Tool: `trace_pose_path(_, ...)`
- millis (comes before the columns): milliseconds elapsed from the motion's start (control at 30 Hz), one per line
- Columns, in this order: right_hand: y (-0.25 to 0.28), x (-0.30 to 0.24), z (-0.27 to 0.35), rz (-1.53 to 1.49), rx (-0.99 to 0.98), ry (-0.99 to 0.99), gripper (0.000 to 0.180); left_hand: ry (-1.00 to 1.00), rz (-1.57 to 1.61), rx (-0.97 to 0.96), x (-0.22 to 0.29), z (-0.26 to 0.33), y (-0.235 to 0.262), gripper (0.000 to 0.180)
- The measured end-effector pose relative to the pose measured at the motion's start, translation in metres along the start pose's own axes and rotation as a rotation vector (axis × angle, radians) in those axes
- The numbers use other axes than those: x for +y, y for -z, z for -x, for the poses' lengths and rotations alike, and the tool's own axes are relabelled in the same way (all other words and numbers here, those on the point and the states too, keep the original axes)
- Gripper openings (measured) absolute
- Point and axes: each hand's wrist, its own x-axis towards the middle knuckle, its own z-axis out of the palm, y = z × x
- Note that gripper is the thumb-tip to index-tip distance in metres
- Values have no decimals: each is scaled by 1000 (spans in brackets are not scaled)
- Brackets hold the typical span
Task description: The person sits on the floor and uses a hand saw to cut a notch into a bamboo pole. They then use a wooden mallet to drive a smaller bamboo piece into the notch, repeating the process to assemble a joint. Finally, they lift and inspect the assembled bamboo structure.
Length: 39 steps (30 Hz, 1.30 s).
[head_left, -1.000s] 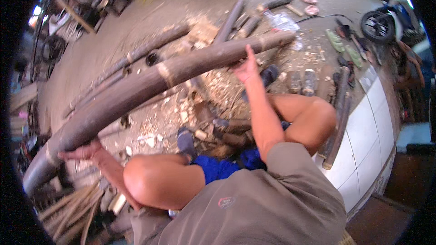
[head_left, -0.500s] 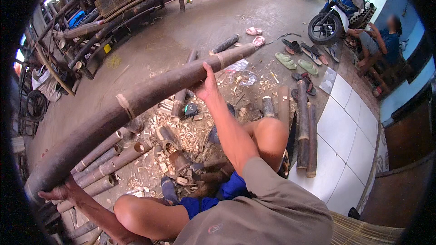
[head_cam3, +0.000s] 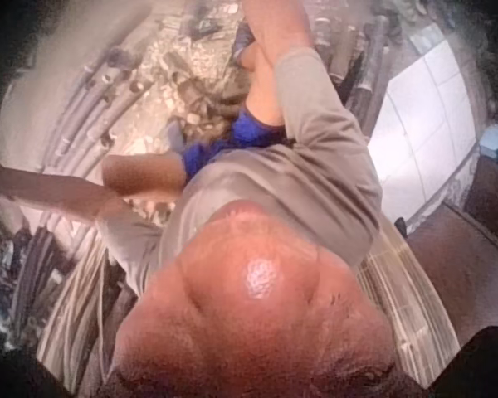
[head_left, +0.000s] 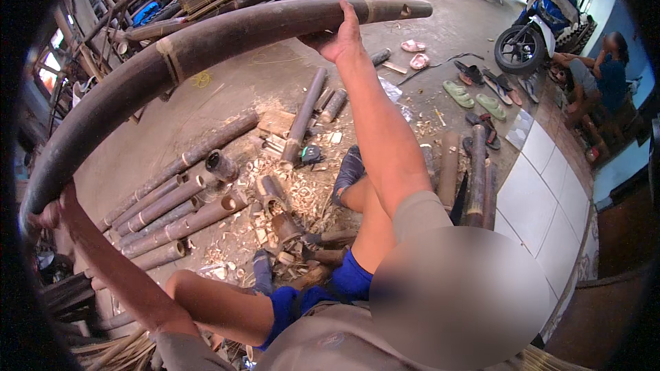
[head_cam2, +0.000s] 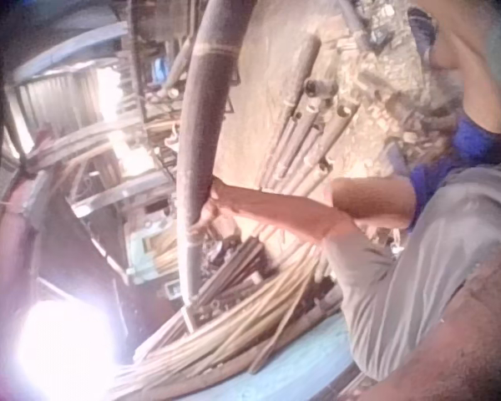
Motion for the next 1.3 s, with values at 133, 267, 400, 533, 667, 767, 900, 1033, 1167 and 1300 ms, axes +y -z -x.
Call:
trace_pose_path(133,19,15,6,-59,54,-49,90,51,35,80,-11,6,21,113)
trace_pose_path(267,44,35,14,-35,225,-84,95,138,64,231,-42,43,52,112)
trace_pose_path(400,53,36,21,6,316,-119,99,172,24,423,-58,64,62,108)
trace_pose_path(533,51,30,24,-11,263,-118,101,165,73,364,-58,62,73,107)
trace_pose_path(667,43,31,29,-1,216,-91,103,157,103,319,-54,56,85,107)
trace_pose_path(767,37,32,35,24,229,-94,106,152,101,332,-55,63,85,107)
trace_pose_path(900,35,29,36,60,226,-83,107,159,89,400,-58,72,77,105)
trace_pose_path(1033,28,30,38,44,226,-103,101,165,111,367,-56,68,85,105)
trace_pose_path(1167,20,33,40,73,278,-101,87,145,106,389,-54,66,87,104)
trace_pose_path(1300,17,35,40,68,312,-107,87,168,157,393,-56,69,92,102)
